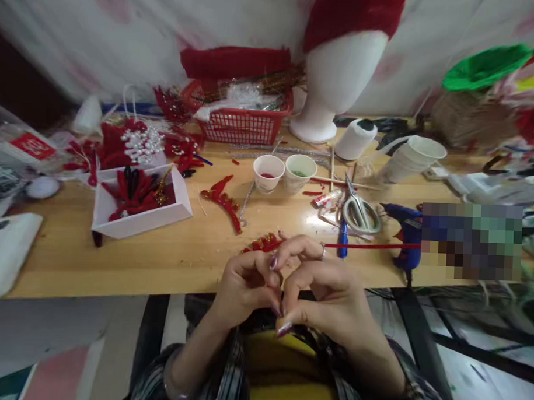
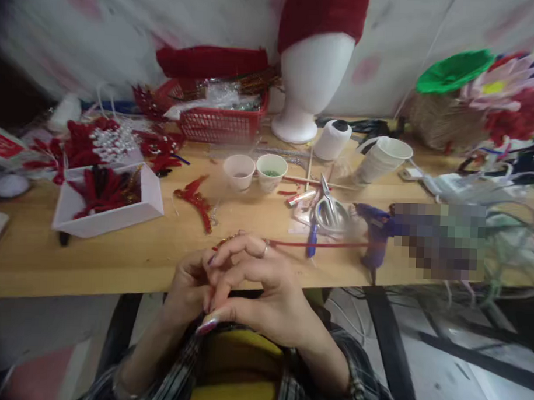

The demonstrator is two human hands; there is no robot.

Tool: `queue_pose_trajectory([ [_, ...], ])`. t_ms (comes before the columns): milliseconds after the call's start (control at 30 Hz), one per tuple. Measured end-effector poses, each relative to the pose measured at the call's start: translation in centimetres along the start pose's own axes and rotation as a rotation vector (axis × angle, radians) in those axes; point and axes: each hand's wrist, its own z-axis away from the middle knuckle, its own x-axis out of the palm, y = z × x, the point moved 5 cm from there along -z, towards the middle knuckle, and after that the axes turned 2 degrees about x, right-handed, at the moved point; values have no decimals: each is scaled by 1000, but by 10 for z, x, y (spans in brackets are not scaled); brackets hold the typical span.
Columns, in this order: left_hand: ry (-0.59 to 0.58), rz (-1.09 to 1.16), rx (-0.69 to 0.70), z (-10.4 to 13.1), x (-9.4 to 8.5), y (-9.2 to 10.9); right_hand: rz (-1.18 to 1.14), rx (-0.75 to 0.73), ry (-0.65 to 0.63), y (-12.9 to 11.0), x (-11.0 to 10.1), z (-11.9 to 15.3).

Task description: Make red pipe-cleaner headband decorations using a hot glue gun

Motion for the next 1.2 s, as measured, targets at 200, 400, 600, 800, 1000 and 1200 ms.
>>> queue_pose_trajectory([
  [200, 1, 7, -2, 2, 7, -7, -154, 33, 23, 9, 4, 1],
  [400, 6, 21, 49, 3, 1, -4, -147, 32, 126, 11, -5, 4],
  [600, 94, -332, 263, 6, -1, 24, -128, 87, 187, 18, -12, 8],
  [800, 234, -890, 456, 20, 9, 51, -204, 148, 102, 32, -1, 6],
  [1000, 378, -1006, 523, 23, 3, 54, -204, 201, -17, 27, 13, 11],
  [1200, 530, -1008, 588, 23, -8, 57, -174, 280, -205, 27, 33, 21],
])
